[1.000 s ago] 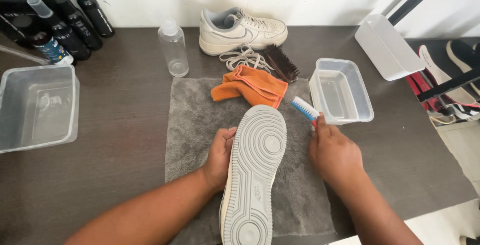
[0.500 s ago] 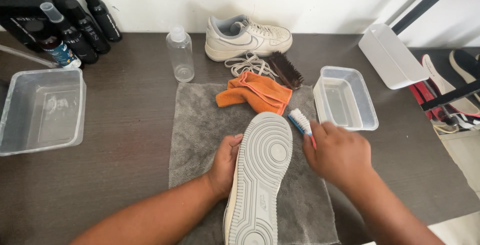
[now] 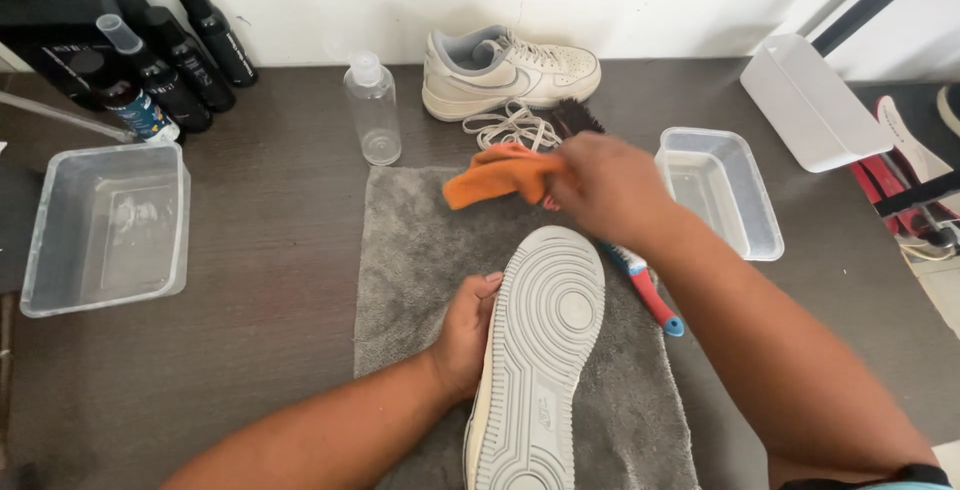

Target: The person scrubs the sole of a white sneaker with a blue brush dipped in water, then wipes the sole with an orange cloth. The shoe is held in the left hand while the right hand performs the scrubbing and wiping actions.

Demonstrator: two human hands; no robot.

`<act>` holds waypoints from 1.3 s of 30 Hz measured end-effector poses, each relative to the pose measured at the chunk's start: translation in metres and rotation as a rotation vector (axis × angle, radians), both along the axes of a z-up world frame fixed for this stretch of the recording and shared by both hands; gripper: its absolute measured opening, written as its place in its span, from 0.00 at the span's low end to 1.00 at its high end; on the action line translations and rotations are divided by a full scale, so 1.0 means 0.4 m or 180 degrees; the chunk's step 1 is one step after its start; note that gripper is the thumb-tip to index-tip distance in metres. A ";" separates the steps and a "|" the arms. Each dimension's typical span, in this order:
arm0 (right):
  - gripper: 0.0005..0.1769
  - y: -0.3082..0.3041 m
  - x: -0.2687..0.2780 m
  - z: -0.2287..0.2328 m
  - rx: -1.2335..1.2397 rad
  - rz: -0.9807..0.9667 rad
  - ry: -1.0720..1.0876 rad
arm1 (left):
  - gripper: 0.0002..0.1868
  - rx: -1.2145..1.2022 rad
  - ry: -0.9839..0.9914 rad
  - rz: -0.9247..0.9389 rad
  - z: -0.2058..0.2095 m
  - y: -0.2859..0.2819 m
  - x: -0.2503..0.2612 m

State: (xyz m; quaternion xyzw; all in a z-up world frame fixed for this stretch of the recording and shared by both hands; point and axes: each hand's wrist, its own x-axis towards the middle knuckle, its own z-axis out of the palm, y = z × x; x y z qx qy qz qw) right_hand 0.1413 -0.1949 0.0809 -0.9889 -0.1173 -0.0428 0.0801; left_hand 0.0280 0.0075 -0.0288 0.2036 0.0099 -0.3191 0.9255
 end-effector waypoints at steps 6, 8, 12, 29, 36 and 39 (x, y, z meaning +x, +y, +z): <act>0.13 -0.062 -0.103 0.152 0.1925 0.1090 -0.1633 | 0.22 -0.0233 -0.0157 -0.0133 -0.006 0.003 0.004; 0.21 -0.068 -0.163 0.196 0.2184 0.0977 -0.1769 | 0.20 0.0186 -0.0636 0.0096 -0.038 0.007 0.003; 0.37 -0.121 -0.284 0.165 0.1180 0.0380 -0.2063 | 0.27 0.1137 -0.1600 0.0756 -0.063 0.005 -0.005; 0.50 0.100 -0.201 0.111 0.1157 0.1750 0.0835 | 0.26 -0.0686 -0.0068 -0.0257 0.033 0.009 -0.016; 0.15 0.088 -0.241 0.077 0.2221 0.2001 0.0162 | 0.23 0.0071 -0.1445 0.0304 0.050 0.008 -0.034; 0.11 0.081 -0.243 0.065 0.2192 0.1663 0.0159 | 0.33 0.0114 -0.1437 -0.0015 0.070 0.009 -0.043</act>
